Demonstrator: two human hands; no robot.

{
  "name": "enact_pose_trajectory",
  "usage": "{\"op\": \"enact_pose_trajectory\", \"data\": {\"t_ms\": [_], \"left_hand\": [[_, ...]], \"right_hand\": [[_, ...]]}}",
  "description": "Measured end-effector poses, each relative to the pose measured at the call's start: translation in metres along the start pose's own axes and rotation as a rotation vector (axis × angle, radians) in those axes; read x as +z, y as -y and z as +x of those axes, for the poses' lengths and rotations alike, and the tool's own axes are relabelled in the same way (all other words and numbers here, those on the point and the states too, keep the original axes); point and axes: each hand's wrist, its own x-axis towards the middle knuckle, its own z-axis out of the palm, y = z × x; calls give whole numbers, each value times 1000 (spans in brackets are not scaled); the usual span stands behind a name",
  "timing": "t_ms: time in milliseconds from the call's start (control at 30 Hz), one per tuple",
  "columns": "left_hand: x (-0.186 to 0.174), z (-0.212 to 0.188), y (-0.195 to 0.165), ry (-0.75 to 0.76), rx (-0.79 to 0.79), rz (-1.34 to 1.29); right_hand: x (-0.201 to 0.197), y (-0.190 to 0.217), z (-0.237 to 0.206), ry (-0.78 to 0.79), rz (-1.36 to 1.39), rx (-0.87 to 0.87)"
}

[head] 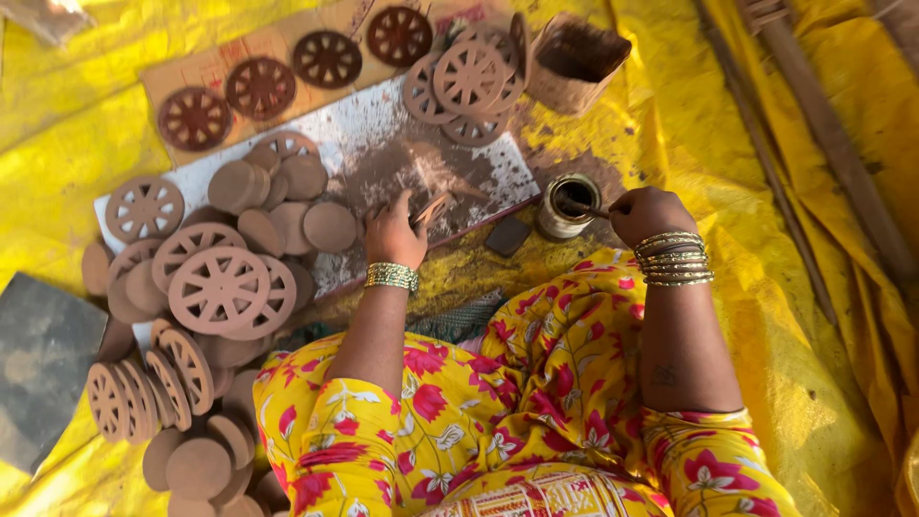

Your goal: The person sits on the ground and paints wheel-shaped clay pieces with brown paint using a brush, holding each piece steady with one hand while brushing its surface. Finished pieces are set aside on a board, and the person dips the brush into a paint can between pieces.

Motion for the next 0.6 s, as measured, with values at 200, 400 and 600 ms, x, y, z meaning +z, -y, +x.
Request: {"op": "enact_pose_trajectory", "data": {"t_ms": [200,400,600], "left_hand": [[18,8,8,19,-42,-32],[28,4,9,-26,22,-21],[17,6,-5,62,-80,-24]], "right_hand": [[8,8,19,17,-88,14],[30,-8,45,-53,-11,-134],[27,-47,11,-177,126,-39]]}}
